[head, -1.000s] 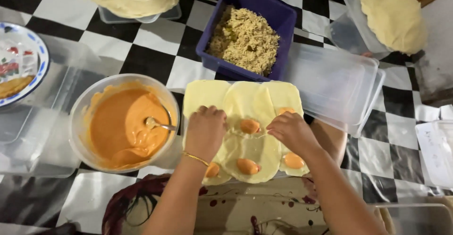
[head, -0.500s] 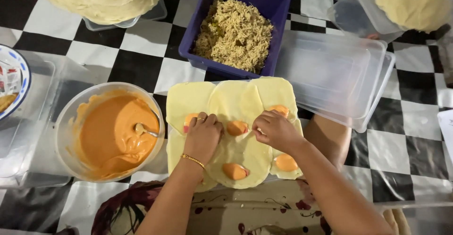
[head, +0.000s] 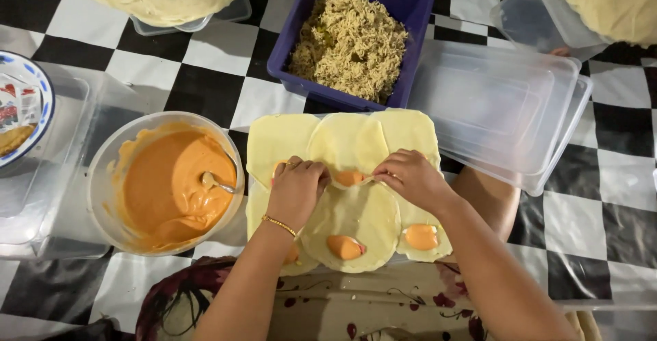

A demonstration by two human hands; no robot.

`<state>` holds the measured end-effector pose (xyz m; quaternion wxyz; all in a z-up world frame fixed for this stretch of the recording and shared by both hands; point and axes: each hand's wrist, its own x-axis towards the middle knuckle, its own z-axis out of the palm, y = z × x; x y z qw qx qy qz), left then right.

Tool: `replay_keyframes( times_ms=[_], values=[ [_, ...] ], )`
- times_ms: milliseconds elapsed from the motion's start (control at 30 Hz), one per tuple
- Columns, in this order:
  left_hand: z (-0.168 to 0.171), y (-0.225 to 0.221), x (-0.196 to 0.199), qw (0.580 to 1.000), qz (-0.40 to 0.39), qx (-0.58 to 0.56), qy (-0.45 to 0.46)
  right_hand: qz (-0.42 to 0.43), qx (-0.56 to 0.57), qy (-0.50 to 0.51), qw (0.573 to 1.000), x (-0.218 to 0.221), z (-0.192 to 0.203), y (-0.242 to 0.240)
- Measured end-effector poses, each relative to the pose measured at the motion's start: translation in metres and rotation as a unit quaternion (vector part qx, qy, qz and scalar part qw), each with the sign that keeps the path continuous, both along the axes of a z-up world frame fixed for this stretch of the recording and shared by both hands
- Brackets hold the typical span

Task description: Rolling and folding dough wrappers with fillings like egg and sausage to make risoles.

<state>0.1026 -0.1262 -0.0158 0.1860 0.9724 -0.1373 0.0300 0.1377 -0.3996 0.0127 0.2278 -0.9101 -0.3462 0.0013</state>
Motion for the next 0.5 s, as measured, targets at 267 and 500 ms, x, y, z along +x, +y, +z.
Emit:
replay_keyframes(
  times_ms=[267, 500],
  values=[
    [-0.012, 0.000, 0.029, 0.994, 0.019, 0.009, 0.106, -0.067, -0.105, 0.032, 0.992, 0.030, -0.009, 0.007],
    [0.017, 0.006, 0.022, 0.995, 0.047, 0.012, 0.092, -0.015, -0.081, -0.095, 0.992, 0.016, 0.021, 0.042]
  ],
)
